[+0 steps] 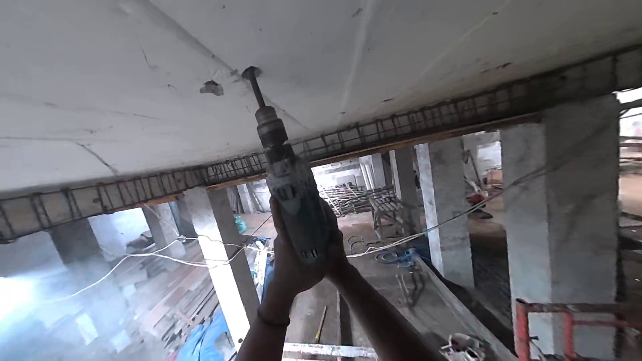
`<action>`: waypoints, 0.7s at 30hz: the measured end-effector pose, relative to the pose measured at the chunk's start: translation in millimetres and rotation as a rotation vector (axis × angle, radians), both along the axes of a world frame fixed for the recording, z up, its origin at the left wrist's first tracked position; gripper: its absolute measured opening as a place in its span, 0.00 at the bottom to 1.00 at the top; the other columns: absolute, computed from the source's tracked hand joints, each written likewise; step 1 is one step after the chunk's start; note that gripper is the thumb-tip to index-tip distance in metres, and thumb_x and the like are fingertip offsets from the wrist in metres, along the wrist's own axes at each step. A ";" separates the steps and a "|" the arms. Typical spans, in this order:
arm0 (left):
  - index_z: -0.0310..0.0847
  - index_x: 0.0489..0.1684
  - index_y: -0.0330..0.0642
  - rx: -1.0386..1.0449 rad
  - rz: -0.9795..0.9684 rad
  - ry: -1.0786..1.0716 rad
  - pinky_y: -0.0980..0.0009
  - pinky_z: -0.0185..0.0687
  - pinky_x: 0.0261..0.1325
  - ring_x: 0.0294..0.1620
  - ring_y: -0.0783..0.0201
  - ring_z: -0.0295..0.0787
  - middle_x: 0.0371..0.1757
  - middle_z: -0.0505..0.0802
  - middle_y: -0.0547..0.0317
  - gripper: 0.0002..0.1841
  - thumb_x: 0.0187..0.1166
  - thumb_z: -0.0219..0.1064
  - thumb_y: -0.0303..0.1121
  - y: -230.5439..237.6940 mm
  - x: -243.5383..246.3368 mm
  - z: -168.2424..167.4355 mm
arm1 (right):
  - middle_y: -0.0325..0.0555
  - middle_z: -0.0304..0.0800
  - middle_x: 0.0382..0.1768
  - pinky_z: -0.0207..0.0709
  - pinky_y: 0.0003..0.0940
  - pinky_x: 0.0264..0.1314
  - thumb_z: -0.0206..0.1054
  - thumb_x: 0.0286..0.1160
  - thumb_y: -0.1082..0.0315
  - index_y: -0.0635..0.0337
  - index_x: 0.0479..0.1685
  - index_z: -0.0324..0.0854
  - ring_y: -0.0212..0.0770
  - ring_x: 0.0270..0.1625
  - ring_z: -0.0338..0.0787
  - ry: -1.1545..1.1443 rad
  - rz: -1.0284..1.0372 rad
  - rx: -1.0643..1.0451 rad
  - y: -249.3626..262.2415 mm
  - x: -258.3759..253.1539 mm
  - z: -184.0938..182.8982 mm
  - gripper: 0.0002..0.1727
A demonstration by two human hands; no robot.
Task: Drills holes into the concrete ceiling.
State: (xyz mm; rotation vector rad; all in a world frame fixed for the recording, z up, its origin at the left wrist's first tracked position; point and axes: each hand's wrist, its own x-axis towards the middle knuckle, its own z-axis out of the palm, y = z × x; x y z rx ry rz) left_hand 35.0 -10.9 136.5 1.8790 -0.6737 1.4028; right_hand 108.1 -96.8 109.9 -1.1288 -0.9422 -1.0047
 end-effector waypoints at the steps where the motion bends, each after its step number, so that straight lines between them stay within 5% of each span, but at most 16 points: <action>1: 0.24 0.93 0.34 0.025 0.020 0.008 0.64 0.87 0.66 0.61 0.70 0.89 0.66 0.87 0.44 0.77 0.46 0.87 0.55 4.1 -7.3 2.0 | 0.59 0.87 0.67 0.77 0.31 0.75 0.71 0.69 0.47 0.79 0.80 0.66 0.31 0.69 0.86 0.002 0.041 0.035 7.4 -4.3 -1.3 0.47; 4: 0.26 0.93 0.35 0.067 0.107 0.008 0.61 0.90 0.62 0.60 0.67 0.90 0.69 0.85 0.42 0.75 0.48 0.86 0.52 3.4 -27.4 6.7 | 0.54 0.87 0.67 0.76 0.21 0.75 0.72 0.72 0.50 0.83 0.78 0.62 0.21 0.68 0.84 -0.020 0.244 0.110 15.6 -24.7 -2.4 0.47; 7: 0.30 0.93 0.32 0.069 0.218 0.006 0.59 0.93 0.52 0.52 0.65 0.93 0.65 0.89 0.43 0.74 0.46 0.86 0.52 -15.3 -44.8 9.4 | 0.48 0.92 0.53 0.79 0.14 0.63 0.67 0.72 0.70 0.82 0.68 0.73 0.17 0.55 0.87 0.192 0.410 0.157 -7.8 -68.0 14.7 0.28; 11: 0.28 0.94 0.35 0.066 0.226 0.009 0.57 0.85 0.67 0.71 0.56 0.82 0.80 0.72 0.32 0.75 0.44 0.86 0.52 -48.0 -59.7 14.7 | 0.48 0.92 0.53 0.76 0.10 0.65 0.62 0.76 0.71 0.83 0.63 0.77 0.14 0.57 0.86 0.202 0.409 0.168 -45.2 -94.2 25.4 0.22; 14: 0.28 0.94 0.39 0.019 0.263 0.030 0.52 0.84 0.64 0.72 0.47 0.80 0.81 0.68 0.27 0.76 0.39 0.86 0.49 -63.5 -60.7 11.6 | 0.47 0.92 0.50 0.77 0.12 0.61 0.58 0.79 0.74 0.80 0.62 0.78 0.16 0.52 0.86 0.366 0.439 0.118 -62.3 -108.7 29.1 0.18; 18: 0.25 0.94 0.38 -0.002 0.158 0.067 0.58 0.87 0.65 0.67 0.58 0.85 0.79 0.72 0.31 0.77 0.42 0.88 0.50 -55.6 -62.1 9.4 | 0.47 0.91 0.54 0.77 0.13 0.64 0.67 0.72 0.74 0.79 0.68 0.74 0.15 0.54 0.86 0.369 0.396 0.031 -61.3 -109.0 24.8 0.25; 21: 0.22 0.94 0.43 0.002 0.124 0.073 0.61 0.88 0.64 0.64 0.64 0.87 0.77 0.76 0.38 0.78 0.43 0.89 0.49 -52.7 -62.9 9.9 | 0.48 0.89 0.63 0.79 0.21 0.71 0.77 0.63 0.60 0.77 0.76 0.67 0.22 0.63 0.86 0.098 0.347 0.066 -39.7 -71.0 -4.3 0.42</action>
